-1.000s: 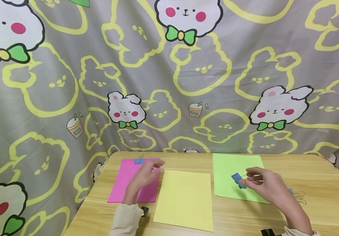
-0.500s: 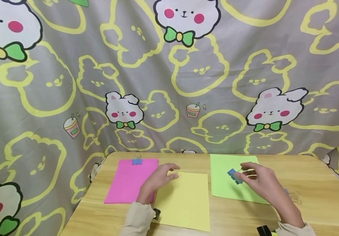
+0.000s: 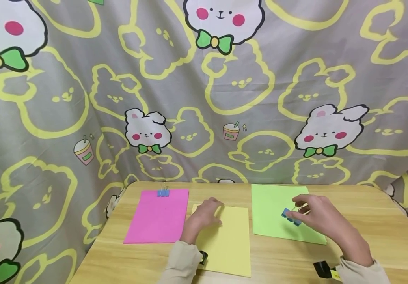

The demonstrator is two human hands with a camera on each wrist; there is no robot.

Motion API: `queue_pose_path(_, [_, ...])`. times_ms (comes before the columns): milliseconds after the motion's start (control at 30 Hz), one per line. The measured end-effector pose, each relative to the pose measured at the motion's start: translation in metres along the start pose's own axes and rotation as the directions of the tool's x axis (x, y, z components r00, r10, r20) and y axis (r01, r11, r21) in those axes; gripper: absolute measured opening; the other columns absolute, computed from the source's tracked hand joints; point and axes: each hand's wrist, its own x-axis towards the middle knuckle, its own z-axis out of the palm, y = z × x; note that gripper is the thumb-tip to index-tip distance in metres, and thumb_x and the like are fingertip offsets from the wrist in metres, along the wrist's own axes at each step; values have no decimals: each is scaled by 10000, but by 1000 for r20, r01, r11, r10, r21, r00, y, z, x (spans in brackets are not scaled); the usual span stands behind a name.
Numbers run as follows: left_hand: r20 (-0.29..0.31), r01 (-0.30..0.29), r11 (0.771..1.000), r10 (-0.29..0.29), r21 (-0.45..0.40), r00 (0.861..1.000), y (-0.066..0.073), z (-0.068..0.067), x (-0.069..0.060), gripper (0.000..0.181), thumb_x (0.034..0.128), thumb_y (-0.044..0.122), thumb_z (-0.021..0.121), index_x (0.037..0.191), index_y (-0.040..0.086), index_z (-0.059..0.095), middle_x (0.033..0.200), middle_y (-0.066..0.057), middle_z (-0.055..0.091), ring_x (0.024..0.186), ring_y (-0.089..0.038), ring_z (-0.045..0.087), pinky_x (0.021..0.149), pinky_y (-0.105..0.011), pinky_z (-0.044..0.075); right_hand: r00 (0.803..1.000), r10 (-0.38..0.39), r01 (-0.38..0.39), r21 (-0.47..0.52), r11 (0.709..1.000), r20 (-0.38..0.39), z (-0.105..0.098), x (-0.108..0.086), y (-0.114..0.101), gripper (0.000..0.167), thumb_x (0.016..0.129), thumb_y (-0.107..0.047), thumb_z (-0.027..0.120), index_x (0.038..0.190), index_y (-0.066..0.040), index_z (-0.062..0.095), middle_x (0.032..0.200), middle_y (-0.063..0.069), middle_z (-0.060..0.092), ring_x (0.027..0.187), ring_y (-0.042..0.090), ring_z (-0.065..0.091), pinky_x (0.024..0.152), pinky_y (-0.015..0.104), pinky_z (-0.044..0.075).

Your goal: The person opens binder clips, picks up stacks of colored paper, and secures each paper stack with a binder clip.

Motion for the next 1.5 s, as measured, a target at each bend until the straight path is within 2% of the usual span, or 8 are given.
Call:
queue_pose_path(133, [13,28,996,-29,83,999,2,4,3,687,769,100,901,1397,87,621,1306,-86,536,1207,-303,504,987,-508,476,1000,6,-5,-12,1000,18,-4,-5,9,488,830,-228,862,1127,117,689,1013,190,730,813,264,712,696,410,602])
queue_pose_path(233, [24,30,991,-34,132,999,2,4,3,716,757,108,913,1408,113,616,1274,-72,513,1164,-276,479,949,-477,464,1000,3,-2,-18,1000,13,-3,-7,14,482,814,-205,871,1120,120,691,1034,209,730,817,270,718,691,410,601])
queue_pose_path(467, [41,52,987,-59,152,997,-7,5,4,778,739,180,935,1427,110,579,1253,-69,499,1155,-271,457,966,-479,438,999,33,-32,-33,999,39,4,-7,23,500,831,-244,862,1123,122,688,1005,192,732,877,343,716,756,482,595])
queue_pose_path(767, [21,70,995,-72,69,997,-8,6,5,708,725,139,947,1323,75,575,1244,-118,485,1173,-333,451,939,-532,446,997,39,-38,-19,999,67,8,-4,28,497,840,-204,857,1147,139,670,1050,234,712,894,339,708,749,464,594])
queue_pose_path(933, [26,81,991,-84,109,996,-6,6,6,731,729,166,947,1339,79,554,1203,-121,519,1183,-353,467,945,-543,459,997,36,-35,-6,999,64,7,-5,30,483,834,-191,859,1134,139,672,1044,252,707,872,342,710,738,462,597])
queue_pose_path(1100, [22,80,991,-83,111,996,-5,6,8,728,726,174,951,1331,82,557,1215,-124,519,1178,-359,472,942,-545,458,996,47,-47,8,999,75,7,-5,32,494,838,-199,856,1139,146,669,1036,256,702,876,352,712,737,469,598])
queue_pose_path(1333, [22,69,997,-70,39,997,-8,2,7,721,689,143,960,1258,146,517,1141,-93,699,1075,-324,608,971,-550,428,996,41,-42,12,999,78,6,-3,32,488,833,-182,857,1136,152,671,1051,267,701,877,347,714,735,462,599])
queue_pose_path(1500, [28,78,997,-78,15,997,-14,4,7,742,652,203,979,1266,144,566,1177,-127,699,1079,-360,640,983,-540,463,995,49,-50,15,999,87,5,-5,33,487,836,-178,855,1139,156,669,1097,299,691,897,356,712,746,462,600])
